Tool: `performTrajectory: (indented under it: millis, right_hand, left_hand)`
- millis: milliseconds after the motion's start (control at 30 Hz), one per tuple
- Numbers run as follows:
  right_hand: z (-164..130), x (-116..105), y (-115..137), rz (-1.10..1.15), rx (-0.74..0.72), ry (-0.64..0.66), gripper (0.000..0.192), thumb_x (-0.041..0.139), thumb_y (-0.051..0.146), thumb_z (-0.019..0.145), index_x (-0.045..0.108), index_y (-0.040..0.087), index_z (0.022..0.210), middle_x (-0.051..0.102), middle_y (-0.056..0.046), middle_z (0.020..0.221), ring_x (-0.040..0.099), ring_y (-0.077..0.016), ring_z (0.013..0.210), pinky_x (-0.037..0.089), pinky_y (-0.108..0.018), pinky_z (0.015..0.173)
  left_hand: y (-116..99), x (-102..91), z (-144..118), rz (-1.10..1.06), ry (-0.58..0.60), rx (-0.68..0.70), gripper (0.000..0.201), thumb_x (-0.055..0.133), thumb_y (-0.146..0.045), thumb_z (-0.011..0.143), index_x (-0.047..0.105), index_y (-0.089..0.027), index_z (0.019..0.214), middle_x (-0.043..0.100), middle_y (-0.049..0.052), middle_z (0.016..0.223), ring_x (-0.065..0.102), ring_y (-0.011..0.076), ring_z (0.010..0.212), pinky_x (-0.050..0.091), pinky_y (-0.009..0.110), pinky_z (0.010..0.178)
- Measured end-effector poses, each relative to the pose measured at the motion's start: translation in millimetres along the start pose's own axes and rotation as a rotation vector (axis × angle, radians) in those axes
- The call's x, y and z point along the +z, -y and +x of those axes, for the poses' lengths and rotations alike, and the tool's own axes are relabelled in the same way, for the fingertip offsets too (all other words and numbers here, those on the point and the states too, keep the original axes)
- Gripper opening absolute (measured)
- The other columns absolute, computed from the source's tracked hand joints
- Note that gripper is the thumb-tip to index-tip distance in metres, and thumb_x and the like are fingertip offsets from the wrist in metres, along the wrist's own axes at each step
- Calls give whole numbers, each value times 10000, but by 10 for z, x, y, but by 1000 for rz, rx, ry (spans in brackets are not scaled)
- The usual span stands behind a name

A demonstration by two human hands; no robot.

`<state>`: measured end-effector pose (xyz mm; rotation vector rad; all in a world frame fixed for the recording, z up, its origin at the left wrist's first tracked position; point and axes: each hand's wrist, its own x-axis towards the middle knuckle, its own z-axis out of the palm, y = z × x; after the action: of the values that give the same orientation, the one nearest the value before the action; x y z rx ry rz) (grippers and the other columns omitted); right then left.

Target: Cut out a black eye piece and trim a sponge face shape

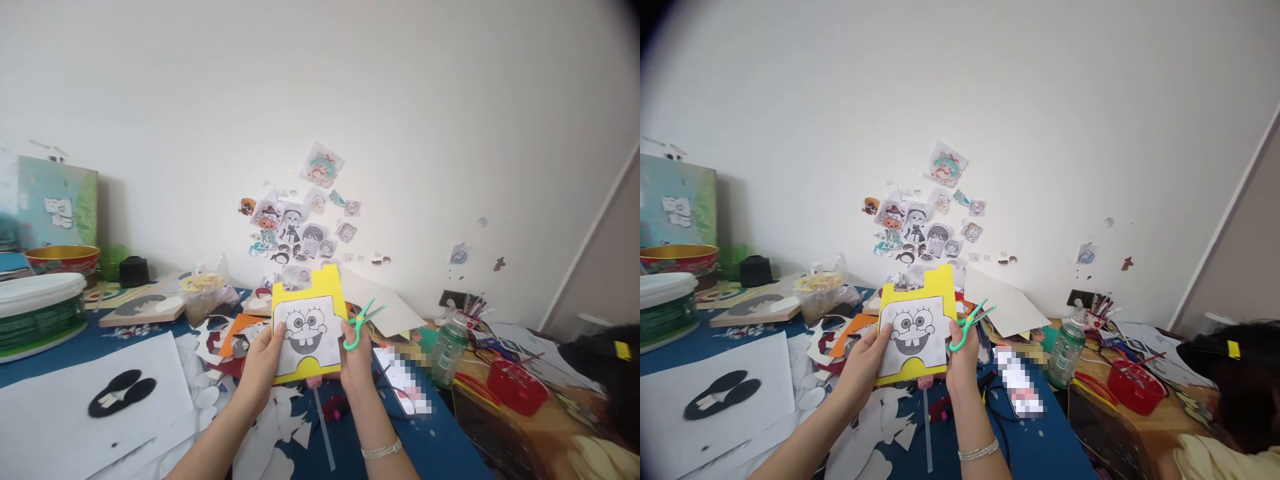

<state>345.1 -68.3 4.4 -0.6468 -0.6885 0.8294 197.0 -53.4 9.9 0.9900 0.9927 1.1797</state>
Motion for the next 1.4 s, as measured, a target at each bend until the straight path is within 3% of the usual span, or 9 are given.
performTrajectory:
  millis: [267, 433, 633, 933, 1100, 1400]
  right_hand:
    - [28, -49, -7, -117, -34, 15, 343, 674, 339, 652, 541, 197, 934, 655, -27, 897, 614, -203, 842, 495, -300, 695]
    - [24, -42, 36, -72, -24, 37, 289, 647, 340, 667, 546, 207, 903, 644, -21, 866, 617, -171, 788, 492, -273, 655]
    - [26, -30, 50, -93, -10, 51, 321, 677, 333, 635, 548, 205, 900, 653, -18, 854, 623, -188, 792, 494, -287, 658]
    - [36, -58, 23, -148, -30, 9, 374, 687, 329, 633, 533, 193, 945, 664, -43, 894, 619, -233, 856, 500, -341, 709]
    - [22, -37, 31, -121, 1, -24, 383, 687, 339, 621, 521, 201, 938, 672, -45, 876, 635, -244, 818, 514, -346, 663]
    - [25, -56, 6, -64, 7, -27, 380, 694, 294, 622, 516, 208, 945, 670, -22, 817, 639, -219, 764, 511, -327, 646]
  left_hand:
    - [20, -20, 34, -13, -18, 8, 526, 557, -531, 702, 493, -283, 1161, 667, 92, 1029, 667, 296, 763, 551, 346, 484]
    - [22, -23, 37, -32, -28, 1, 544, 568, -542, 688, 493, -296, 1167, 666, 87, 1032, 664, 304, 779, 551, 356, 485]
    - [26, -22, 46, -1, -52, 4, 541, 546, -539, 706, 503, -276, 1176, 695, 97, 934, 667, 309, 740, 543, 369, 474]
    - [-22, 7, -16, -47, -9, -36, 552, 607, -536, 654, 517, -296, 1144, 666, 91, 1030, 661, 314, 789, 565, 376, 515]
    - [-32, 12, -58, -103, 84, -47, 579, 669, -461, 631, 502, -257, 1146, 654, 108, 1058, 661, 299, 812, 579, 381, 593]
    - [-31, 40, -74, -29, 64, -74, 615, 697, -491, 584, 492, -279, 1124, 669, 87, 1024, 662, 298, 809, 581, 398, 628]
